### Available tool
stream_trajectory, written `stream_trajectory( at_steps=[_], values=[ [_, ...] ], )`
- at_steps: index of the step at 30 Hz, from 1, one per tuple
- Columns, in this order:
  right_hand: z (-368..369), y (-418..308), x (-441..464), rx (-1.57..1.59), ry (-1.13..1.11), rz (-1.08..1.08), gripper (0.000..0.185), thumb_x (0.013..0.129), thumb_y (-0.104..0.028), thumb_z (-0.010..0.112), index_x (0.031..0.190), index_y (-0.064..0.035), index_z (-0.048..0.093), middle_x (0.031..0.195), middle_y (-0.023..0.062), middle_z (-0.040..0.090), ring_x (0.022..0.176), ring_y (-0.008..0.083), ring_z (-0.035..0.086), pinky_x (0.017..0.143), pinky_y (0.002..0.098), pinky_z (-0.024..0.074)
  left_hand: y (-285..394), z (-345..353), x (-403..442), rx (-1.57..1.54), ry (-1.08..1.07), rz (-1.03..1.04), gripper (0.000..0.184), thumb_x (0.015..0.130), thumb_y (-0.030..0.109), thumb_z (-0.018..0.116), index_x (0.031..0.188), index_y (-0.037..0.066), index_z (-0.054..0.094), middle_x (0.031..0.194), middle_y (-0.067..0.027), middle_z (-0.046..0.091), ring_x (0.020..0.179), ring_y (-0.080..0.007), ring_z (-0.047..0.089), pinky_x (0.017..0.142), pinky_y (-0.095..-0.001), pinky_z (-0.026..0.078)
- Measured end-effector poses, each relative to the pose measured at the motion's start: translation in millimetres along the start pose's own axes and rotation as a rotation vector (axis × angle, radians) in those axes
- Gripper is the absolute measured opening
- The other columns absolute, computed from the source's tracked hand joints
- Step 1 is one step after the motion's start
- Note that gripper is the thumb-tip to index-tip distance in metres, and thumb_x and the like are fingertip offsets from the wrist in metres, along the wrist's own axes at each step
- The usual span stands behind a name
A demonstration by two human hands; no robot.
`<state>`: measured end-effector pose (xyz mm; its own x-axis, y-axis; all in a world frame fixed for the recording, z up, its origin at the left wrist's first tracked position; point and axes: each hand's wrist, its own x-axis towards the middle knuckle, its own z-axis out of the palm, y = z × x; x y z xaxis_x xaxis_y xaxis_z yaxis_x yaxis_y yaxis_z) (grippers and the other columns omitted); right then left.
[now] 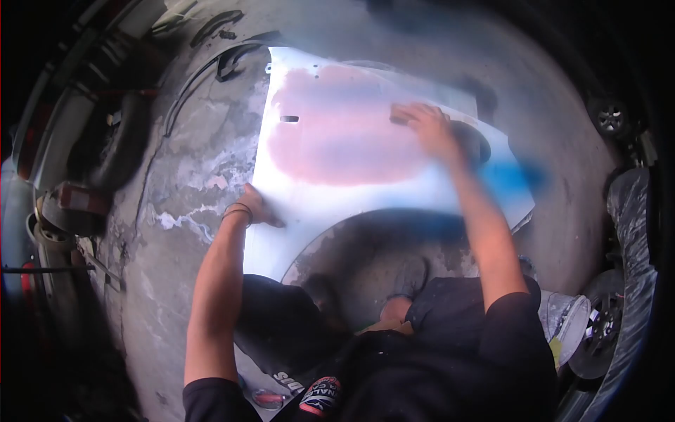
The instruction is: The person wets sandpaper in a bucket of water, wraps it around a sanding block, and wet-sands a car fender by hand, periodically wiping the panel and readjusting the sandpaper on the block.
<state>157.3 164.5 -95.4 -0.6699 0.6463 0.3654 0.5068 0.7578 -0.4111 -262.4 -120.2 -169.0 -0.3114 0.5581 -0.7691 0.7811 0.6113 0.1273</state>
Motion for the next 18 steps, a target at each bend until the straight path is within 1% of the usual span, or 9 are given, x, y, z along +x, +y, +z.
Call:
stream_trajectory(
  at_steps=[3,5,6,8,10,12,13,16,18],
  values=[
    [-39.7,-4.3,-13.3,0.467,-0.069,0.305,0.033,0.108,-0.019,0.062,0.130,0.0014,0.077,0.142,0.0149,0.074,0.136,0.0229,0.065,0.121,0.0390,0.0458,-2.6,2.7,1.2,0.010,0.045,0.020,0.179,0.057,0.053,0.108,0.158,-0.028,-0.016,0.159,-0.0423,0.048,0.149,-0.0401,0.056,0.126,-0.0338,0.041],
    [-53.8,16.0,-14.7,0.211,-0.164,0.165,0.033,0.106,-0.017,0.062,0.132,-0.0013,0.076,0.141,0.0150,0.074,0.134,0.0263,0.067,0.119,0.0401,0.0470,-0.8,2.3,4.3,0.041,0.079,0.029,0.179,0.057,0.052,0.108,0.157,-0.029,-0.016,0.158,-0.0425,0.049,0.148,-0.0404,0.056,0.126,-0.0340,0.041],
    [-40.0,25.0,-8.8,0.217,-0.171,0.168,0.033,0.106,-0.017,0.062,0.132,-0.0013,0.076,0.141,0.0150,0.074,0.134,0.0263,0.067,0.119,0.0401,0.0470,0.7,-1.2,0.1,-0.032,0.037,0.042,0.178,0.056,0.052,0.109,0.156,-0.030,-0.014,0.157,-0.0431,0.049,0.148,-0.0409,0.057,0.126,-0.0343,0.041],
    [2.7,49.3,10.6,0.022,-0.235,0.017,0.040,0.110,-0.017,0.056,0.146,-0.0148,0.072,0.152,0.0096,0.068,0.149,0.0318,0.055,0.132,0.0544,0.0285,-0.5,0.7,1.0,-0.079,-0.012,0.044,0.178,0.055,0.051,0.109,0.156,-0.031,-0.012,0.156,-0.0437,0.050,0.147,-0.0415,0.057,0.127,-0.0346,0.041],
    [44.5,11.2,54.4,0.096,-0.223,0.028,0.039,0.112,-0.023,0.055,0.148,-0.0203,0.072,0.154,0.0097,0.067,0.151,0.0332,0.052,0.132,0.0565,0.0283,-10.0,7.5,8.0,0.013,0.126,0.129,0.175,0.055,0.050,0.109,0.155,-0.033,-0.009,0.154,-0.0428,0.052,0.144,-0.0422,0.060,0.124,-0.0344,0.043],
    [71.0,-28.1,81.6,-0.154,-0.202,-0.019,0.040,0.111,-0.025,0.059,0.149,-0.0246,0.071,0.156,0.0096,0.065,0.152,0.0350,0.050,0.132,0.0555,0.0297,-6.2,-1.8,3.7,-0.009,0.057,0.093,0.175,0.055,0.051,0.109,0.155,-0.033,-0.008,0.154,-0.0428,0.053,0.144,-0.0420,0.060,0.124,-0.0344,0.043],
    [76.3,-20.5,79.5,-0.155,-0.204,-0.004,0.040,0.111,-0.025,0.059,0.149,-0.0246,0.071,0.156,0.0096,0.065,0.152,0.0350,0.050,0.132,0.0555,0.0297,-4.7,-3.7,3.5,-0.048,-0.006,0.057,0.175,0.055,0.051,0.109,0.156,-0.032,-0.008,0.153,-0.0429,0.054,0.145,-0.0419,0.059,0.124,-0.0345,0.044],
    [65.3,-5.1,71.2,-0.109,-0.158,-0.049,0.039,0.109,-0.024,0.062,0.147,-0.0228,0.072,0.156,0.0094,0.066,0.150,0.0350,0.051,0.131,0.0548,0.0309,-7.2,3.0,13.3,-0.045,-0.032,0.024,0.175,0.056,0.052,0.108,0.157,-0.030,-0.008,0.153,-0.0424,0.054,0.144,-0.0420,0.060,0.123,-0.0345,0.044],
    [24.4,2.4,33.8,0.068,-0.069,-0.219,0.026,0.103,-0.021,0.062,0.118,-0.0204,0.083,0.131,0.0029,0.078,0.129,0.0259,0.067,0.119,0.0506,0.0423,-16.6,16.9,32.1,0.034,-0.008,0.031,0.175,0.057,0.052,0.108,0.158,-0.029,-0.009,0.152,-0.0420,0.055,0.144,-0.0421,0.060,0.123,-0.0345,0.045]
  ],
)
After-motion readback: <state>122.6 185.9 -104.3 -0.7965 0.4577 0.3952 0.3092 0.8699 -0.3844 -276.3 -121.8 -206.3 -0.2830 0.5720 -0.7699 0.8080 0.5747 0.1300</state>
